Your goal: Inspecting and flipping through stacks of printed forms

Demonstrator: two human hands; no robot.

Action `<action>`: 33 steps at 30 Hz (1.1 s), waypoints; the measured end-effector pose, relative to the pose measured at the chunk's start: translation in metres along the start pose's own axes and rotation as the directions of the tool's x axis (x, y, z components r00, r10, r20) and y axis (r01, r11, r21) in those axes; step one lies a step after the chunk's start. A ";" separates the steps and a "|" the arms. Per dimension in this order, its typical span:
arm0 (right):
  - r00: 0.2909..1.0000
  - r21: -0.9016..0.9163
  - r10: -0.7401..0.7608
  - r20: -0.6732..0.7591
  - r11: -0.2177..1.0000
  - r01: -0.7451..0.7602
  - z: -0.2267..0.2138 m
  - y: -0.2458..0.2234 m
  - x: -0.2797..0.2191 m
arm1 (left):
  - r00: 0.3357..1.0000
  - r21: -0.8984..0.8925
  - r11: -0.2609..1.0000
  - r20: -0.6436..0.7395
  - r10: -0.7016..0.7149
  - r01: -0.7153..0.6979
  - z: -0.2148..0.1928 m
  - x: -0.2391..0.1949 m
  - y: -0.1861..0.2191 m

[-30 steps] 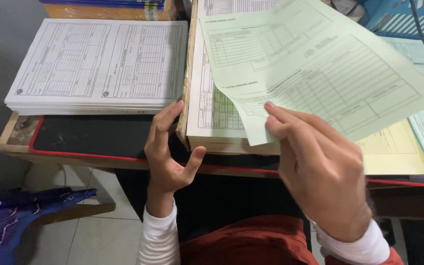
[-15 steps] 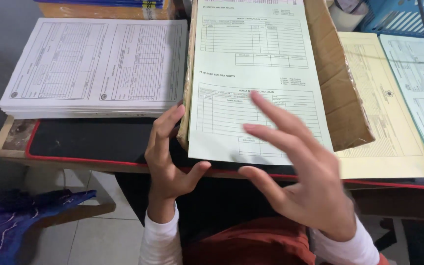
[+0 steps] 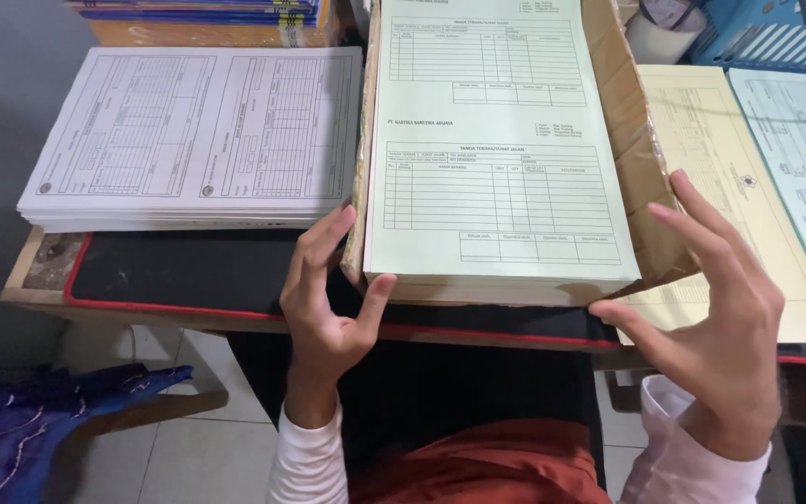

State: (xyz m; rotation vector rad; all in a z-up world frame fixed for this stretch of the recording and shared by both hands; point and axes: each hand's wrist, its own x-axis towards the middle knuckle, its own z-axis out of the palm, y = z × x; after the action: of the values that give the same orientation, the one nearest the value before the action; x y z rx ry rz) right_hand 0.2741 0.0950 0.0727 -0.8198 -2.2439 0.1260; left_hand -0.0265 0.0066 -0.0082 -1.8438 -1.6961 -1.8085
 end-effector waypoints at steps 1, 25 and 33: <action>1.000 0.000 -0.001 -0.001 1.000 0.001 -0.001 0.004 -0.006 | 1.000 0.001 1.000 0.000 0.001 -0.001 0.000 -0.001 0.000; 0.739 0.213 0.572 -0.356 0.819 -0.532 -0.005 0.069 -0.110 | 1.000 -0.034 0.999 0.008 0.004 -0.004 0.000 -0.001 0.003; 0.932 -0.060 0.351 0.087 0.936 -0.347 -0.030 0.036 -0.071 | 1.000 -0.056 0.998 0.019 -0.003 0.004 -0.002 0.000 0.003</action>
State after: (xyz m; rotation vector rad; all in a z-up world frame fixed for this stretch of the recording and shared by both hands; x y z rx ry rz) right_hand 0.3506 0.0773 0.0400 -1.2574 -2.1741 0.2906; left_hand -0.0254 0.0042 -0.0057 -1.8861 -1.6720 -1.8650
